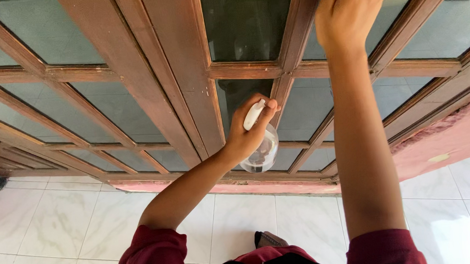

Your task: The person cleans the glass panels of a wooden door by wiping them with a cloth while holding a spray bottle.

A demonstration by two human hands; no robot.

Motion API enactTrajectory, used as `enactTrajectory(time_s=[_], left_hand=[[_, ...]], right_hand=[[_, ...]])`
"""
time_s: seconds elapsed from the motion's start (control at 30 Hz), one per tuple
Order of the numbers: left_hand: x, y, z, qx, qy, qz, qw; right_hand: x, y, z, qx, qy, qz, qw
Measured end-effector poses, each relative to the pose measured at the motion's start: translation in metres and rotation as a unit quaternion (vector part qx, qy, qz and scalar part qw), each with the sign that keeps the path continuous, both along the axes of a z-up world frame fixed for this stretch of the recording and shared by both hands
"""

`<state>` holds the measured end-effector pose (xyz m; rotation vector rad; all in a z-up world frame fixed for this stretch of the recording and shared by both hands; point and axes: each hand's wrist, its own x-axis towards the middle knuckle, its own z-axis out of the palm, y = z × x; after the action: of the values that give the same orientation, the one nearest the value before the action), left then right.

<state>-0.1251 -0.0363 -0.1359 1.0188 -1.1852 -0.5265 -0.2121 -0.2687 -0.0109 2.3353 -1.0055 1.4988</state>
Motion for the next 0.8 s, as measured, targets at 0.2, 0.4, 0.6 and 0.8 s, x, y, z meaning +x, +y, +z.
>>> enactTrajectory(time_s=[0.2, 0.4, 0.6, 0.8], left_hand=[[-0.009, 0.032, -0.001, -0.003, -0.007, 0.005, 1.000], [-0.019, 0.068, -0.005, 0.019, 0.002, -0.002, 1.000], [-0.029, 0.095, -0.006, 0.026, -0.001, 0.003, 1.000], [-0.034, 0.094, 0.003, -0.017, 0.007, -0.031, 0.999]], right_hand=[[-0.014, 0.022, -0.096, -0.074, -0.007, 0.027, 0.997], [-0.035, 0.048, -0.153, -0.033, 0.076, 0.007, 0.997], [-0.046, 0.062, -0.152, 0.008, 0.088, 0.029, 0.996], [-0.070, 0.041, -0.162, 0.009, 0.125, 0.014, 0.992]])
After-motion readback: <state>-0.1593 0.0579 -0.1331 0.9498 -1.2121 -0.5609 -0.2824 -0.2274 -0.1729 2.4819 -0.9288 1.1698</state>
